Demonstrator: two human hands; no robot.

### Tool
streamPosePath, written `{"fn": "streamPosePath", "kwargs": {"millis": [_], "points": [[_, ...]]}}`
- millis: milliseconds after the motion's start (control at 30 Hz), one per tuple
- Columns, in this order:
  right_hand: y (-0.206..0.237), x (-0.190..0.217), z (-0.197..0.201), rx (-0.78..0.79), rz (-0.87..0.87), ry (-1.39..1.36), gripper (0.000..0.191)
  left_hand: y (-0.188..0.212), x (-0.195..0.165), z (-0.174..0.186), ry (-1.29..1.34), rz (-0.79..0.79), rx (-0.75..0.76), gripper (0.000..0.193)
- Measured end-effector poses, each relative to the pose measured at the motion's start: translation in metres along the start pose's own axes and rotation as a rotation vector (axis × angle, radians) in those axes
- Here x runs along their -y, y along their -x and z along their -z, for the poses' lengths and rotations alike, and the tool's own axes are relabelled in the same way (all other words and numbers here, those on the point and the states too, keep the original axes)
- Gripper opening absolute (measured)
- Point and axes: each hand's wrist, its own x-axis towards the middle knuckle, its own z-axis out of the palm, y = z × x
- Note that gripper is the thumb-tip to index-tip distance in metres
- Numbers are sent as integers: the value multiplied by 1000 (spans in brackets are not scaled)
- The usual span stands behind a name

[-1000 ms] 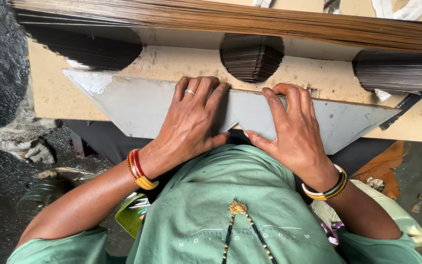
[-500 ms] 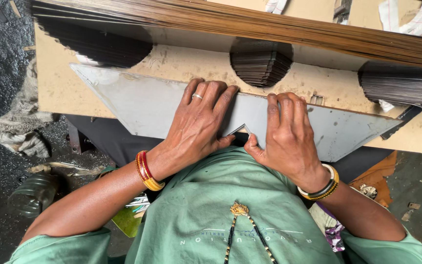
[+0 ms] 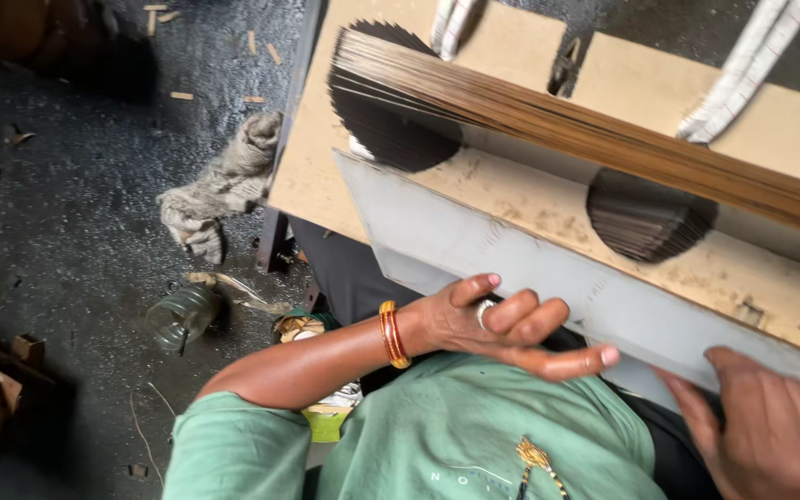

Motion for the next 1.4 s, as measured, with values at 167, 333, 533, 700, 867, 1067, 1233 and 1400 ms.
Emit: {"fn": "streamPosePath", "kwargs": {"millis": [167,333,533,700,867,1067,1233,1400], "points": [[55,-57,-87,-81,85,-343,22,20,45,30,-1,-25,158,43],[88,-67,-137,-182,-153,-525,19,43,177,73,75,203,187,11],[62,-57,-141,-221,-245,-552,17,5,233,59,119,230,74,19],[39,-51,-134,-228,-257,-560,15,-16,228,66,104,324,138,14],[26,-54,-128,-244,-250,-566,14,-18,247,78,213,395,282,21],[-8,-50,-94,-268,-288,-648,13,-20,247,79,273,472,257,29],[-43,-44,-25,-342,-300,-614,12,9,238,79,278,533,289,33],[-73,-40,19,-492,-10,-9,24,27,231,63,364,503,327,30]]}}
